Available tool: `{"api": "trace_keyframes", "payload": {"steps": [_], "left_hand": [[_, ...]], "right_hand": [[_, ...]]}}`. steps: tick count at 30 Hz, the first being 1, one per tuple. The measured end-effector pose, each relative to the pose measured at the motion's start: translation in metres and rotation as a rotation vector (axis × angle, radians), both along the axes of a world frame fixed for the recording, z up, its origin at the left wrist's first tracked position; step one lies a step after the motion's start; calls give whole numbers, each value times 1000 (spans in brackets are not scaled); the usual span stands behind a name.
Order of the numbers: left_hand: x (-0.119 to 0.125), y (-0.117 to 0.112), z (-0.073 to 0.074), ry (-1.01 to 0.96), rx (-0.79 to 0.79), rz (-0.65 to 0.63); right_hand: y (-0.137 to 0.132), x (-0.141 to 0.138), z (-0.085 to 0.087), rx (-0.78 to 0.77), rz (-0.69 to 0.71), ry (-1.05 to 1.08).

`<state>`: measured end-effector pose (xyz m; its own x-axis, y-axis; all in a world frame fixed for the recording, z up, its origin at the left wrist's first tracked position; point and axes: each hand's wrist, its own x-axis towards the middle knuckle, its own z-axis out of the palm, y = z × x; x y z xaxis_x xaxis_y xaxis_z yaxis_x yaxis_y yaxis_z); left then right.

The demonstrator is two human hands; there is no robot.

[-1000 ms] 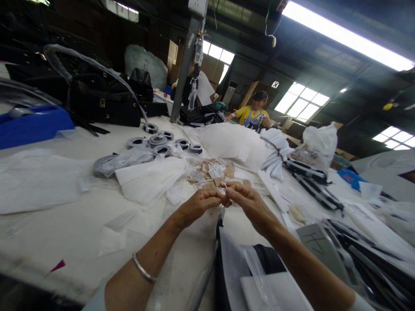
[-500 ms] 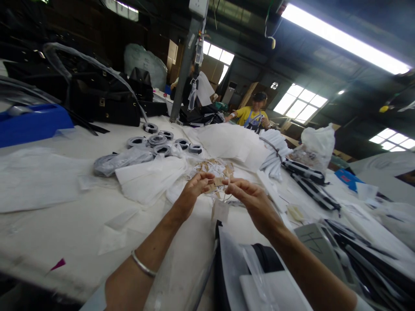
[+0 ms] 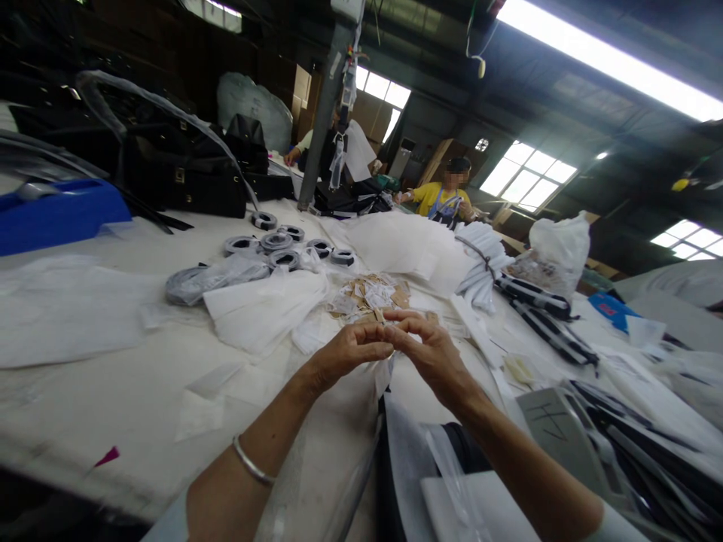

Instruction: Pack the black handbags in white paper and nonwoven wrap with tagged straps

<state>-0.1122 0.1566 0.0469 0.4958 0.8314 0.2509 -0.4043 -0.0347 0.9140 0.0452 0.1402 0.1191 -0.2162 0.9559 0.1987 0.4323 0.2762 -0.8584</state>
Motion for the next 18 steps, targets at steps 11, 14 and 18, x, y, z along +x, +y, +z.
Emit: {"api": "trace_keyframes", "payload": {"steps": [11, 14, 18], "left_hand": [[0, 5, -7, 191, 80, 21], [0, 0, -3, 146, 56, -102], [-2, -6, 2, 106, 48, -248]], "right_hand": [[1, 3, 10, -292, 85, 589], [-2, 4, 12, -368, 100, 633], [-5, 3, 10, -391, 55, 651]]}}
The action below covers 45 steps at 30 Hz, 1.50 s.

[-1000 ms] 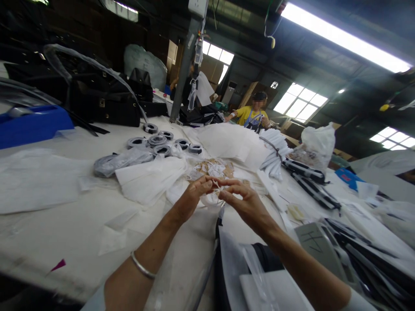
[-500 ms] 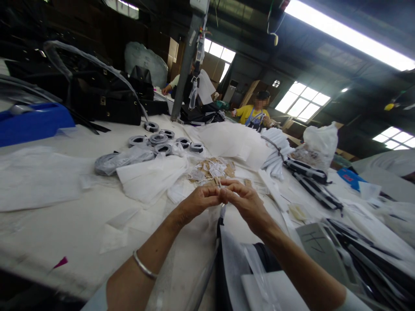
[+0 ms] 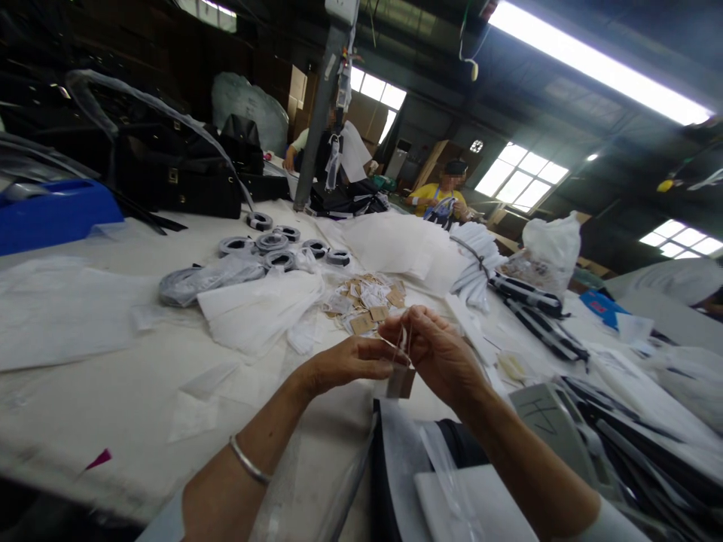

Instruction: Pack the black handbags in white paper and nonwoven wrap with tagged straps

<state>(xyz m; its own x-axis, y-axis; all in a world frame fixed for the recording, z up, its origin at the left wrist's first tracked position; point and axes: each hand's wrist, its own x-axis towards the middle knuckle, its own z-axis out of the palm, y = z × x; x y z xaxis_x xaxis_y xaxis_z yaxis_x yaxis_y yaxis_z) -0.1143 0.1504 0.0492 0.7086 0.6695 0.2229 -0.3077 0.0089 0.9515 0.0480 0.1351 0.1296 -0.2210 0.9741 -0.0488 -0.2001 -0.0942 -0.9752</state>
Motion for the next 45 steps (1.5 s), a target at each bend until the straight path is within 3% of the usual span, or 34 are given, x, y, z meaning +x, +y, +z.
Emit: {"api": "trace_keyframes", "payload": {"steps": [3, 6, 8, 11, 14, 16, 21, 24, 27, 31, 35, 40, 45], "left_hand": [[0, 1, -1, 34, -2, -5], [3, 9, -10, 123, -41, 123], [6, 16, -20, 210, -94, 269], [13, 25, -39, 310, -197, 426], [22, 26, -55, 375, -275, 419], [28, 23, -60, 402, -315, 368], [37, 14, -58, 397, -405, 254], [39, 11, -53, 372, -442, 203], [42, 11, -51, 389, -417, 229], [42, 11, -53, 466, -270, 312], [40, 9, -50, 586, -36, 433], [36, 6, -42, 797, 251, 578], [37, 4, -42, 912, 397, 576]], "right_hand": [[0, 1, 2, -13, -31, 38], [0, 15, 9, 4, -35, -46], [2, 34, 15, 20, -17, -251], [7, 75, 19, -3, 93, -783], [13, 105, 5, -51, 173, -1211], [17, 111, -12, -113, 202, -1275], [32, 91, -54, -333, 434, -1112], [39, 80, -68, -402, 546, -1018], [44, 73, -77, -450, 634, -814], [49, 67, -87, -520, 717, -447], [51, 67, -96, -556, 674, -228], [53, 72, -108, -549, 688, -134], [50, 74, -115, -515, 700, -114]]}}
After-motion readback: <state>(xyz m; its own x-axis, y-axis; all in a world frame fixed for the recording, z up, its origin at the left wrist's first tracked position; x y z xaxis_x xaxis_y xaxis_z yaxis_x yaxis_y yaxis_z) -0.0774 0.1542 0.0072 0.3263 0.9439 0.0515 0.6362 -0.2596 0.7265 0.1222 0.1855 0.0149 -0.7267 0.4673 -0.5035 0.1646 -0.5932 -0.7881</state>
